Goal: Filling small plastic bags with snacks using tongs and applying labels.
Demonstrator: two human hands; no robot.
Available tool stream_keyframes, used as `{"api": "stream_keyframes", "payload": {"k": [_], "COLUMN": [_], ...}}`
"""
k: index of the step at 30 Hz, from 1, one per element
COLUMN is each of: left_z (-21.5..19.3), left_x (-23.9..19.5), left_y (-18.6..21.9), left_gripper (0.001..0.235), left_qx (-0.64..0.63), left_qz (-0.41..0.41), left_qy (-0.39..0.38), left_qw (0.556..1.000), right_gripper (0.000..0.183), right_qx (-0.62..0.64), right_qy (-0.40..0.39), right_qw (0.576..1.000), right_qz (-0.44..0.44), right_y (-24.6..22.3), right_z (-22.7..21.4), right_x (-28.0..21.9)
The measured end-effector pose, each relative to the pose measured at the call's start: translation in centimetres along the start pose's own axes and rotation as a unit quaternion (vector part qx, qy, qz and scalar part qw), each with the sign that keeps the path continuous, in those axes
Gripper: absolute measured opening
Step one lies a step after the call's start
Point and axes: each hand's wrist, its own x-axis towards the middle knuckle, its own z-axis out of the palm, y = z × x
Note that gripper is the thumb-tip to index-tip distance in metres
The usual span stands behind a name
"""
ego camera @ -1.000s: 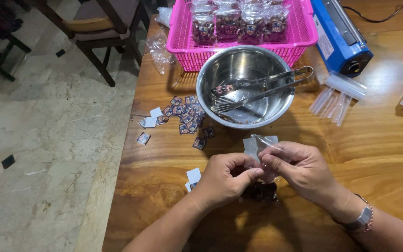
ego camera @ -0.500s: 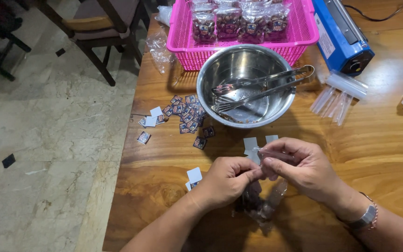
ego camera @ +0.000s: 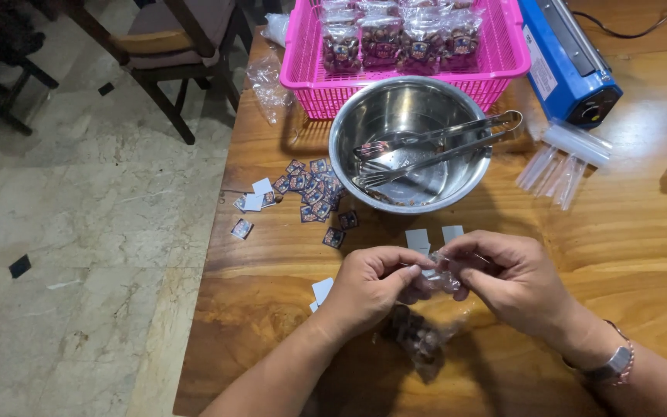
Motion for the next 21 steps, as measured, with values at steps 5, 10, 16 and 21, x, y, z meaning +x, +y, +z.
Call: {"api": "stream_keyframes", "payload": {"k": [5,10,16,21], "left_z": [0.0,0.2,0.4,0.4], "left_x": [-0.3,-0.6,-0.7,-0.7], "left_y": [0.8,1.0,1.2,1.1], "left_gripper": [0.015,0.014,0.013,0.011], "left_qx": [0.046,0.106,0.133,0.112], "left_qz": [0.013,0.020,0.023,0.019], "left_qy": [-0.017,-0.036,-0.035,-0.044], "left_qw": [0.999,0.994,0.990,0.993], "right_gripper": [0.017,0.020,0.013,0.015], "right_qx": [-0.037,-0.081,-0.079,-0.065], "right_qy": [-0.018,-0.028,-0.046,-0.053], "right_qw": [0.999,0.995,0.996,0.996], "right_qz": [0.024,0.058,0.007,0.003], "right_y": [-0.5,-0.2,-0.5,-0.1], "right_z": [-1.0,-1.3,-1.3,-1.7], "right_x": [0.2,0.1,0.4,0.3]}}
